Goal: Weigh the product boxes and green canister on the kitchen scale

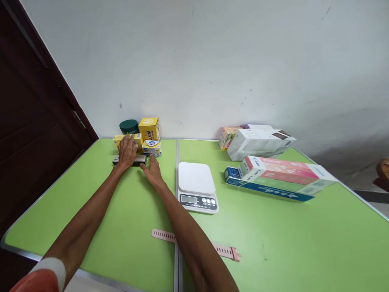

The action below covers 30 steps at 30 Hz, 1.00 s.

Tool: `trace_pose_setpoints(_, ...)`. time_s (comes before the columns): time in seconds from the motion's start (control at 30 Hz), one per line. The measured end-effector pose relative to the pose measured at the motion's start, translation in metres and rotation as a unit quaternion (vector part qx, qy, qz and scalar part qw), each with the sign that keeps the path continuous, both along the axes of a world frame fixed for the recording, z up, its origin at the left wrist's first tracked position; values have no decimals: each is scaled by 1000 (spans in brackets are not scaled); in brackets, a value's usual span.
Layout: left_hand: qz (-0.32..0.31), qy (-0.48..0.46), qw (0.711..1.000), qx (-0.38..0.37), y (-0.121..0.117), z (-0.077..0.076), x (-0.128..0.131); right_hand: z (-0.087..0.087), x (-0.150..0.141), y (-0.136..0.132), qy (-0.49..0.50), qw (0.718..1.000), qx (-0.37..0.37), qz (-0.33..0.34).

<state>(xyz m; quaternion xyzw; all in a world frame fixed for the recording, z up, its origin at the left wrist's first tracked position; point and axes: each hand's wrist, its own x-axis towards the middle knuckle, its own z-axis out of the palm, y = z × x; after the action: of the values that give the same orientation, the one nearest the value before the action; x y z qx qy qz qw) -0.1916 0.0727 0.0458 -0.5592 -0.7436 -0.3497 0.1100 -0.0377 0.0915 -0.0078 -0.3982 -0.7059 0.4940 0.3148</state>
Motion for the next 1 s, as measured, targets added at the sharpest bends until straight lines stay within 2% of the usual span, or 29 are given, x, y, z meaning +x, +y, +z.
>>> trace_pose_setpoints(0.1,-1,15,999,-40,28,11,0,0,1,1,4,1000,5,4)
trace_pose_setpoints(0.17,7,23,998,-51,36,13,0,0,2,2,13,1000,5,6)
trace_pose_setpoints(0.4,6,46,998,-45,31,12,-4,7,2,1,28,999,-22,-1)
trace_pose_setpoints(0.5,-2,40,998,-39,30,11,-5,19,5,-3,19,999,-29,9)
trace_pose_setpoints(0.6,-6,25,999,-26,30,11,-6,36,21,-14,29,999,7,26)
trace_pose_setpoints(0.67,-12,10,1000,-10,28,13,-6,50,45,-26,63,996,57,37)
trace_pose_setpoints(0.73,-14,-2,1000,11,24,17,1,64,84,-37,103,987,116,28)
trace_pose_setpoints(0.8,-22,-12,999,32,18,22,20,74,137,-41,128,975,179,-36)
trace_pose_setpoints(0.9,-85,-37,994,52,6,25,74,74,230,-28,119,923,275,-242)
trace_pose_setpoints(1.0,-194,-87,976,47,-3,20,151,55,316,0,66,819,292,-490)
